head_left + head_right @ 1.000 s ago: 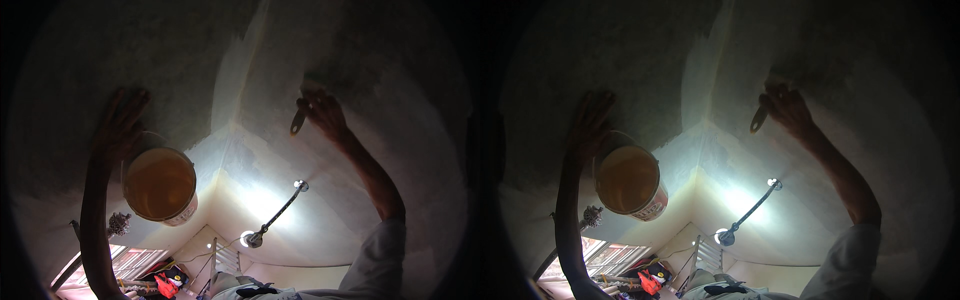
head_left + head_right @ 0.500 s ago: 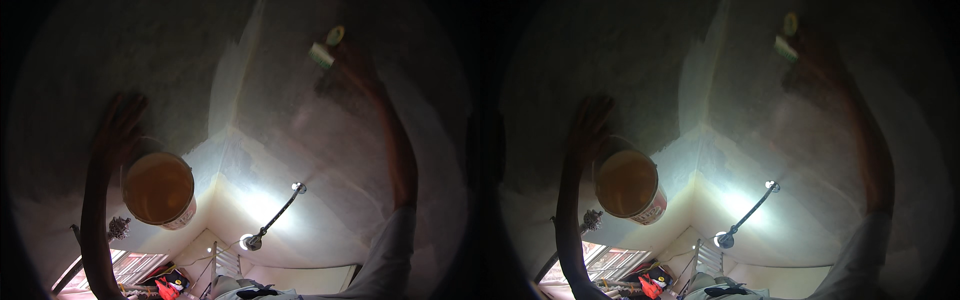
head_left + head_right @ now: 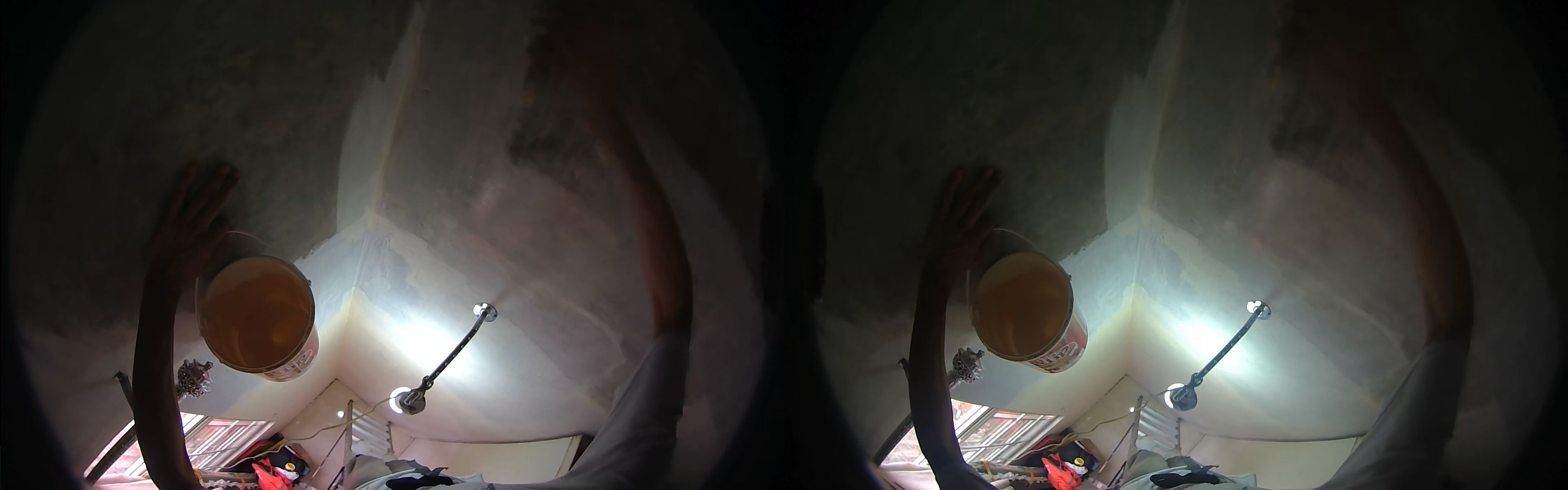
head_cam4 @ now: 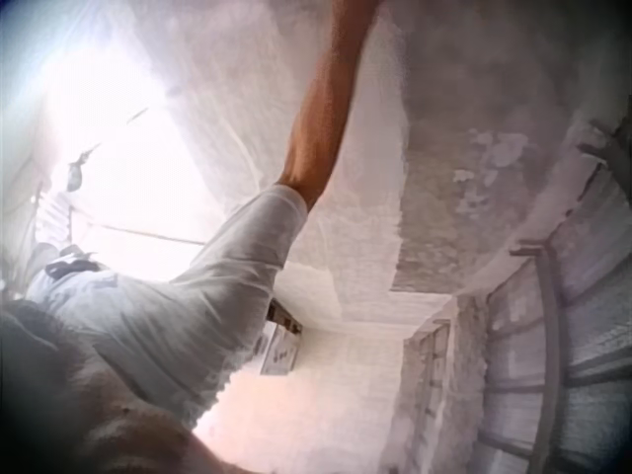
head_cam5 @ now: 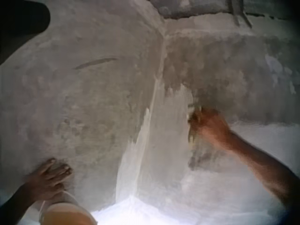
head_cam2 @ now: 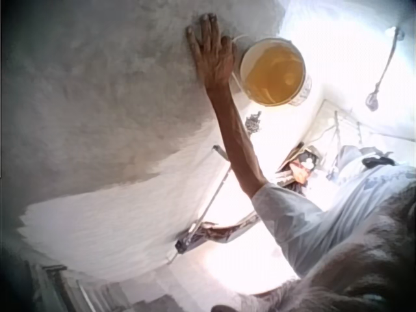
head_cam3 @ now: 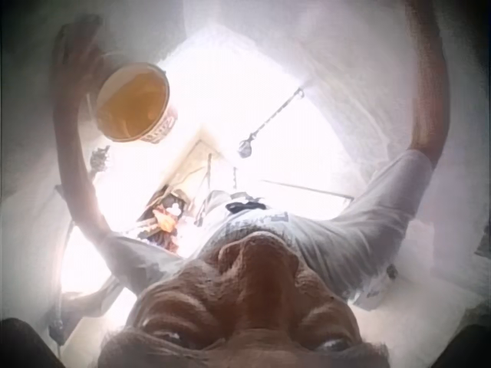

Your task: The person paints a ceiling using a brush and a bucket of paint. They repeatedly dip the brush into the bucket and apply paint to the ceiling surface in a repetitive motion.

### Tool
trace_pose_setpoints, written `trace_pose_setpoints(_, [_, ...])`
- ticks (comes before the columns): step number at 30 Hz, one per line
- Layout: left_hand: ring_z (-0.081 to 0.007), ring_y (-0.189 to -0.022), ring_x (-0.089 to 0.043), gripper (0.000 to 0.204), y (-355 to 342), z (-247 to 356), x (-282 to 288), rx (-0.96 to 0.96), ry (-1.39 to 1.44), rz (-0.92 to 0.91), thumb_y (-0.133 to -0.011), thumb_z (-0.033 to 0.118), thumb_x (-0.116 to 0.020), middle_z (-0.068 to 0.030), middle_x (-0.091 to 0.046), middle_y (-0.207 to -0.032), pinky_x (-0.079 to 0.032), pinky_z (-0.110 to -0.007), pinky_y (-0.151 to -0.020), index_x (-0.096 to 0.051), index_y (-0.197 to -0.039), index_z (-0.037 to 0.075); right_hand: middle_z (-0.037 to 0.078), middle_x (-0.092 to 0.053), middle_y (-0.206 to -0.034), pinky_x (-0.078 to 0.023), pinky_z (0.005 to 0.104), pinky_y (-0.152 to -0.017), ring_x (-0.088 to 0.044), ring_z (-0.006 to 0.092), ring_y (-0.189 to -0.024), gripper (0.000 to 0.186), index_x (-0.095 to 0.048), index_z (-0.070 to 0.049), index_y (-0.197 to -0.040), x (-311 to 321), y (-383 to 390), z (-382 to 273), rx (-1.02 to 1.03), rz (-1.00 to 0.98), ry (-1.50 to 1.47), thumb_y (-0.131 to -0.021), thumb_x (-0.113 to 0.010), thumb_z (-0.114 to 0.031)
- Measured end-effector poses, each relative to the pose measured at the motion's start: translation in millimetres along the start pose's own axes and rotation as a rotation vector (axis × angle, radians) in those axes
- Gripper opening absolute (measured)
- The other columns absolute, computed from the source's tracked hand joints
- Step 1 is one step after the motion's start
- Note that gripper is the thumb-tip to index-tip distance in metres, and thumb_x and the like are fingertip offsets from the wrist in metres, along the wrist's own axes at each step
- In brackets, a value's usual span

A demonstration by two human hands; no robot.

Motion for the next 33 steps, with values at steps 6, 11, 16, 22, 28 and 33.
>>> trace_pose_setpoints(6, [-0.0226, -0.142, -0.024, 0.019, 14.3, -4.0, 4.7, 0.000, -0.026, -0.020, -0.070, 0.024, -0.070, -0.0094, -0.033, -0.149, -0.014, -0.050, -0.118, -0.063, -0.070, 0.006, 0.002, -0.062, -0.113, -0.053, 0.0323, -0.077, -0.059, 0.0207, -0.105, 0.026, -0.067, -0.016, -0.100, 3.0, 23.4, -132.3, 0.018, -0.206, -0.122, -0.074, -0.065, -0.017])
trace_pose_setpoints(11, [-0.0230, -0.142, -0.023, 0.020, 23.1, -11.4, 13.4, 0.013, -0.054, -0.048, -0.069, 0.025, -0.071, -0.0095, -0.033, -0.149, -0.014, -0.050, -0.118, -0.064, -0.071, 0.006, 0.006, -0.062, -0.099, -0.051, 0.0404, -0.081, -0.060, 0.0250, -0.097, 0.010, -0.064, -0.012, -0.090, 19.3, 5.3, -135.3, -0.051, -0.169, -0.562, -0.083, -0.061, -0.020])
trace_pose_setpoints(16, [-0.0237, -0.142, -0.023, 0.020, 8.1, -3.4, -3.0, -0.007, -0.027, -0.057, -0.070, 0.026, -0.071, -0.0092, -0.032, -0.150, -0.014, -0.052, -0.118, -0.064, -0.072, 0.006, 0.010, -0.064, -0.094, -0.049, 0.0389, -0.076, -0.061, 0.0258, -0.088, 0.014, -0.063, -0.005, -0.093, 18.9, -35.1, -15.8, -0.545, -0.382, -0.501, -0.087, -0.060, -0.018])
trace_pose_setpoints(22, [-0.0239, -0.142, -0.023, 0.017, 22.6, -8.1, 7.5, 0.025, -0.055, -0.078, -0.072, 0.023, -0.070, -0.0085, -0.032, -0.150, -0.015, -0.051, -0.118, -0.065, -0.072, 0.007, 0.012, -0.061, -0.084, -0.049, 0.0384, -0.070, -0.060, 0.0287, -0.075, 0.013, -0.061, -0.003, -0.093, 39.6, -99.7, 34.5, -0.407, -0.014, -0.241, -0.081, -0.064, -0.009])
trace_pose_setpoints(28, [-0.0231, -0.142, -0.021, 0.015, 21.8, -7.0, 13.5, 0.011, -0.149, -0.102, -0.075, 0.026, -0.067, -0.0079, -0.031, -0.151, -0.013, -0.050, -0.118, -0.067, -0.074, 0.011, 0.011, -0.062, -0.099, -0.048, 0.0394, -0.082, -0.060, 0.0282, -0.095, 0.020, -0.065, -0.010, -0.101, -5.0, -61.3, -49.1, -0.101, -0.072, -0.055, -0.082, -0.064, -0.017])
trace_pose_setpoints(33, [-0.0229, -0.142, -0.021, 0.014, 30.6, -8.6, -10.7, 0.022, -0.098, -0.101, -0.075, 0.026, -0.068, -0.0079, -0.031, -0.151, -0.013, -0.050, -0.118, -0.068, -0.075, 0.012, 0.007, -0.064, -0.106, -0.051, 0.0380, -0.082, -0.060, 0.0229, -0.104, 0.022, -0.068, -0.015, -0.099, -12.8, -12.8, -154.9, 0.034, -0.026, -0.199, -0.078, -0.067, -0.018])
Point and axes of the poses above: each hand's wrist, its own y-axis away from the middle knuckle, its own x-axis out of the back of the hand, z = x × y, the point moved 7 cm from there along -y, towards the middle knuckle
